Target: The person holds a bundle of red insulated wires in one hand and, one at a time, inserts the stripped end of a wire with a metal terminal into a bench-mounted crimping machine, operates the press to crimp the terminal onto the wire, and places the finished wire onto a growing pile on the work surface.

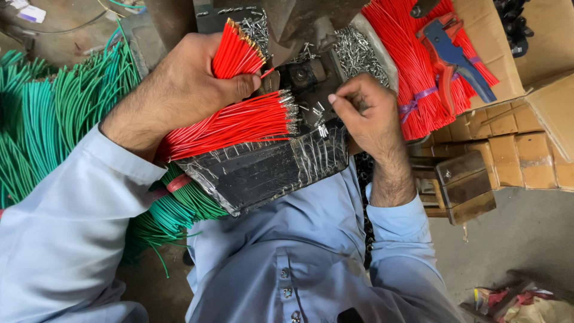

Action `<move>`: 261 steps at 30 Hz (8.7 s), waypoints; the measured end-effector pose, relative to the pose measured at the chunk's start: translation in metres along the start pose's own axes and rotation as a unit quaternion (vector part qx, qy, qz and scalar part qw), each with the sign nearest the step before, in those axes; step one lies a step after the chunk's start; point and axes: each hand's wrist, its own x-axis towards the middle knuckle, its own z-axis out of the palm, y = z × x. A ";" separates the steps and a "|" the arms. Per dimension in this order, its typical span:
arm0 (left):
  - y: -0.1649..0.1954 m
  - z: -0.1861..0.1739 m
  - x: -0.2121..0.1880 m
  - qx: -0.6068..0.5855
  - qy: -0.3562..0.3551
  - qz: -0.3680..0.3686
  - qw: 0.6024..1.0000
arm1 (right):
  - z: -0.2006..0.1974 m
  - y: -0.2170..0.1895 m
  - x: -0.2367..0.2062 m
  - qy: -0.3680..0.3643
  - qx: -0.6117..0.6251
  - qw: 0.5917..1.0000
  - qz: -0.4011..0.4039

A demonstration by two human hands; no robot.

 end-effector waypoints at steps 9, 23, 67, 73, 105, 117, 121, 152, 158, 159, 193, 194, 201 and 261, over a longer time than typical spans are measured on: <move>-0.003 -0.001 0.002 -0.018 0.005 -0.030 0.999 | 0.043 -0.016 0.031 -0.042 0.279 0.955 -0.091; -0.005 -0.003 0.003 0.007 -0.002 -0.002 1.000 | 0.057 -0.011 0.039 -0.030 0.194 0.978 -0.069; -0.002 0.000 0.002 -0.027 -0.010 0.000 1.000 | -0.015 -0.011 0.002 -0.101 -0.113 0.981 -0.117; -0.002 0.000 0.002 -0.026 -0.019 0.008 0.999 | -0.003 -0.011 0.000 -0.051 -0.137 0.977 -0.152; -0.005 0.000 0.003 -0.003 0.003 0.019 1.000 | 0.053 -0.007 0.043 -0.029 0.146 0.985 -0.088; 0.001 -0.002 0.002 -0.030 -0.036 -0.017 0.999 | 0.032 -0.017 0.030 -0.114 0.257 0.952 -0.123; -0.001 0.002 0.001 0.004 -0.018 -0.021 1.000 | 0.000 -0.023 0.017 -0.115 0.095 0.984 -0.094; -0.012 0.000 0.003 -0.035 0.004 0.042 0.999 | 0.051 -0.007 0.043 -0.043 0.194 0.977 -0.073; -0.011 0.000 0.003 -0.017 0.008 0.036 0.999 | 0.050 -0.005 0.046 -0.042 0.140 0.986 -0.082; -0.010 0.000 0.003 -0.018 0.009 0.035 0.999 | 0.049 -0.005 0.046 -0.044 0.133 0.986 -0.087; -0.007 0.000 0.004 -0.020 -0.003 0.038 0.999 | 0.012 0.001 0.025 -0.057 0.204 0.977 -0.031; -0.007 0.000 0.004 -0.016 -0.003 0.032 0.999 | 0.015 0.000 0.028 -0.053 0.205 0.976 -0.043; -0.007 0.000 0.003 -0.006 0.012 0.020 1.000 | 0.052 -0.013 0.035 -0.022 0.194 0.973 -0.122; -0.006 0.001 0.002 -0.004 0.010 0.026 1.000 | 0.050 -0.015 0.036 -0.031 0.229 0.967 -0.107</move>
